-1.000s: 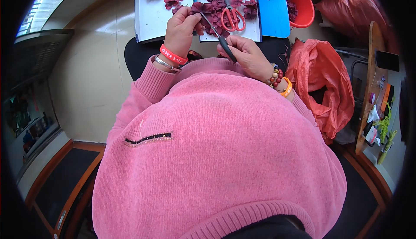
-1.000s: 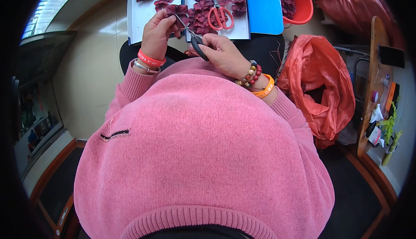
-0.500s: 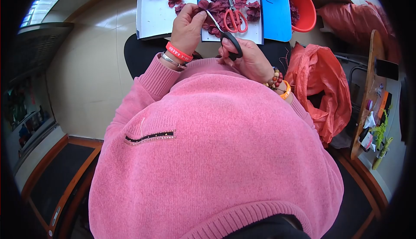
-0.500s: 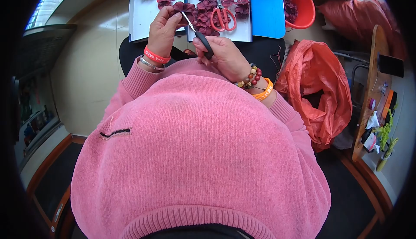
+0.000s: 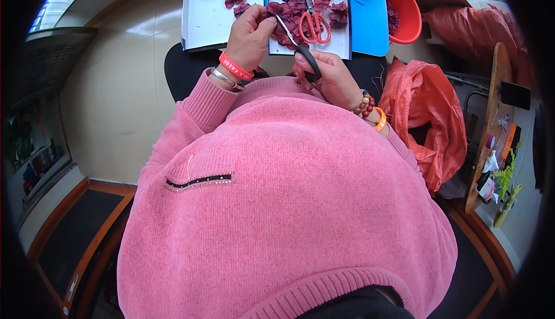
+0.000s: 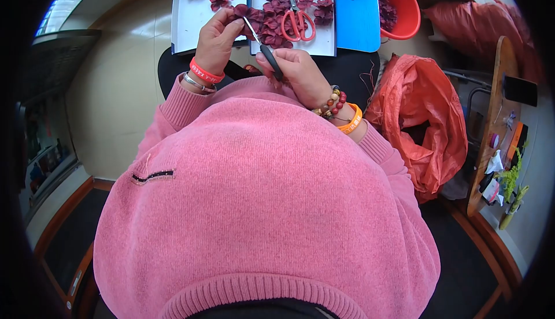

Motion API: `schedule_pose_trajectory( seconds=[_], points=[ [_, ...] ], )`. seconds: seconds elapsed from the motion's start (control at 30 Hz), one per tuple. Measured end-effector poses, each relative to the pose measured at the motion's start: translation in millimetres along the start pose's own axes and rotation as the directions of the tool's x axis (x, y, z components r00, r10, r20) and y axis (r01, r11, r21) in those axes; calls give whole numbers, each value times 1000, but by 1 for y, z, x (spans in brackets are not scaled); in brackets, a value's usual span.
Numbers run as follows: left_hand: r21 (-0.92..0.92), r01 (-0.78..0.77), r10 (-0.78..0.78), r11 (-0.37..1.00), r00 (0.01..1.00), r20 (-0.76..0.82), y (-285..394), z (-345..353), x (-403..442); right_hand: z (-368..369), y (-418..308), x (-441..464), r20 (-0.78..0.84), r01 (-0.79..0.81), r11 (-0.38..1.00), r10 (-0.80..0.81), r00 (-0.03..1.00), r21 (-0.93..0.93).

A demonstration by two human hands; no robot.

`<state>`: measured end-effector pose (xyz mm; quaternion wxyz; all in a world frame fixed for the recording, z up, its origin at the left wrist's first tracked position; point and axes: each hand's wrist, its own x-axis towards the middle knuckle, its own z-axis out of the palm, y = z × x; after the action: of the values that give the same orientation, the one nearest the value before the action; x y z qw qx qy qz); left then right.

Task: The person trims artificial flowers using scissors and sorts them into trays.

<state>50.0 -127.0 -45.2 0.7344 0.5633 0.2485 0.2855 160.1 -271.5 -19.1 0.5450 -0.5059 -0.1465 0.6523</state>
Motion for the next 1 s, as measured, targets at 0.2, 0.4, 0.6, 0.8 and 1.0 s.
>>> schedule_pose_trajectory(
  seconds=[0.2, 0.4, 0.6, 0.8, 1.0],
  points=[
    [-119, 109, -108, 987, 994, 17, -7, -7, 2, 2, -2, 1, -20, -1, 998, 0, 1000, -61],
    [-81, 101, -98, 992, 994, 42, -1, -6, 1, 6, -6, -1, -64, -21, 984, 10, 998, -179],
    [-93, 84, -83, 992, 996, 18, 0, -4, -1, 13, -11, -3, -113, -16, 962, -16, 993, -272],
    [423, -229, 224, 876, 973, 62, -17, -7, -3, 1, -7, -8, -28, -49, 998, 48, 998, -38],
    [616, -624, 585, 481, 751, 305, -21, -9, 3, -1, -15, -21, 22, -88, 993, 87, 996, 82]
  ],
)
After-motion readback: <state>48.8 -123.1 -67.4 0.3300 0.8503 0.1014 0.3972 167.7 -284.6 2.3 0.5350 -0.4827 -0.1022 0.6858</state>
